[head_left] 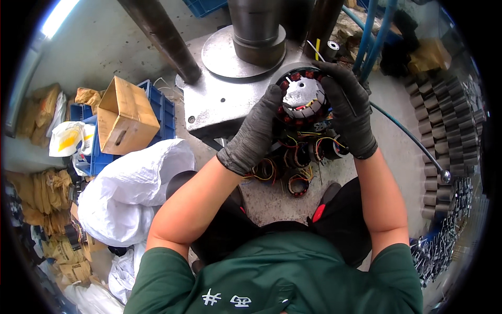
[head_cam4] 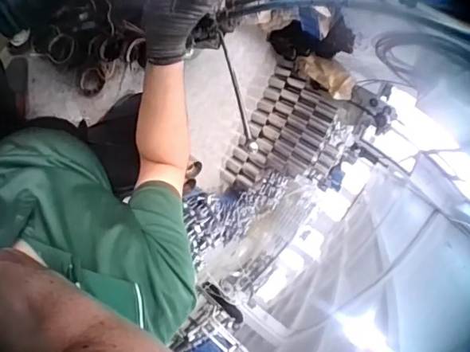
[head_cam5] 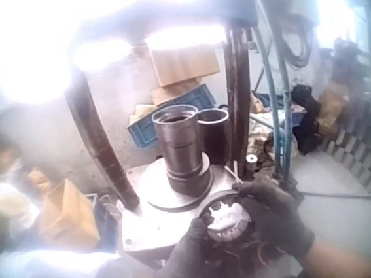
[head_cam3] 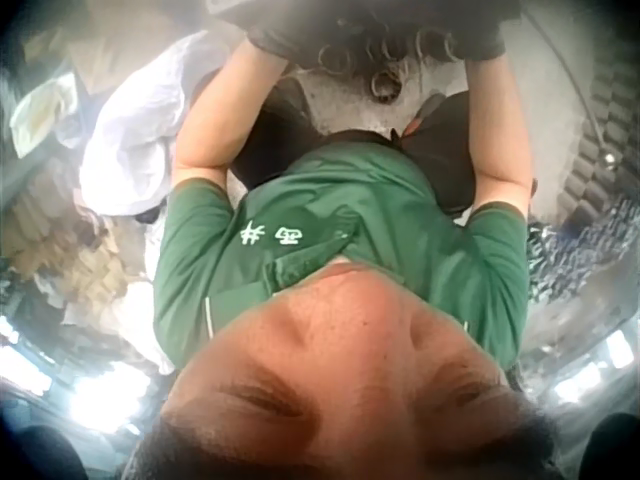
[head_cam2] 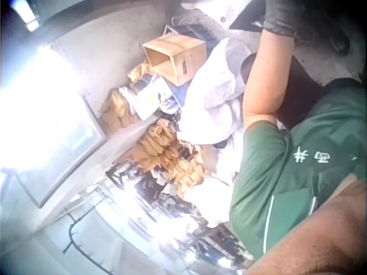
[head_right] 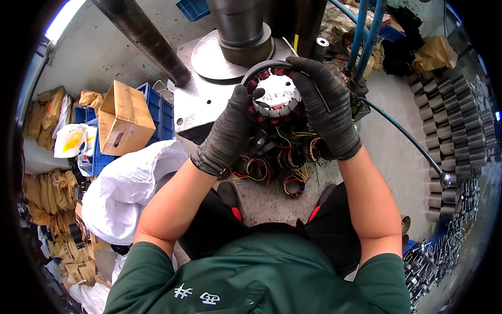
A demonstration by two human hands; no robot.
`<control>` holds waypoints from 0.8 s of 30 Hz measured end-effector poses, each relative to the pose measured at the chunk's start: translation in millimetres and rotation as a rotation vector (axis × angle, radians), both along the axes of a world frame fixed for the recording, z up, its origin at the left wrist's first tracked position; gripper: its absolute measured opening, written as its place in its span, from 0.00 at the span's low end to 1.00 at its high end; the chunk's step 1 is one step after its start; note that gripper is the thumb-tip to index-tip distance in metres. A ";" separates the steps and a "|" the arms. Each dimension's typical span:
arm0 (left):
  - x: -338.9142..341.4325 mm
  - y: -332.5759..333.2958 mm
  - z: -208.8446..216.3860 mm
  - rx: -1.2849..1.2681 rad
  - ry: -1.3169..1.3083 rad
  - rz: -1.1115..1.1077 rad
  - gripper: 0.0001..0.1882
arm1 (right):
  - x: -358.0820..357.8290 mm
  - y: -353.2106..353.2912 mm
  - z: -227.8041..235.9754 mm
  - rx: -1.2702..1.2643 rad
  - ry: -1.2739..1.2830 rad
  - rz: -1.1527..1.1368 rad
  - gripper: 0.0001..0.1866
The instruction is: The person uses a press machine and a small tool to assemble a stator by inserting copper coils into a metal frame and then securing them.
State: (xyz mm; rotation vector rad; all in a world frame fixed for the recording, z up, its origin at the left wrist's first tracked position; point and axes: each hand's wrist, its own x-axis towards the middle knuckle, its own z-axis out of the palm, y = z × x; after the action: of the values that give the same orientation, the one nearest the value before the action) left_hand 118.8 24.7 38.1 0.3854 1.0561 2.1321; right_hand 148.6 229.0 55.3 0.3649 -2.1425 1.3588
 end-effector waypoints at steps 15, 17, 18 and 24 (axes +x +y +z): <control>-5.0 -2.7 -16.5 0.009 -0.190 0.347 0.35 | 14.3 -6.8 3.0 -0.177 -0.005 0.138 0.18; -9.9 -7.4 -10.2 0.093 -0.351 0.375 0.37 | 21.1 -1.0 -1.5 -0.241 -0.026 0.130 0.20; -8.1 -4.5 5.5 -0.019 -0.306 0.424 0.37 | 25.1 2.8 -3.9 -0.314 -0.048 0.140 0.19; -19.4 -16.0 -3.5 0.269 -0.299 0.363 0.38 | 48.1 -12.1 -0.5 -0.475 -0.151 0.222 0.14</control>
State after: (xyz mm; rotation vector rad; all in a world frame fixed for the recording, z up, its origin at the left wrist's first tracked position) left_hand 99.4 8.7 34.7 -0.0115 0.7090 2.5670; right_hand 196.8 216.9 54.8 0.3215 -1.8502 2.0178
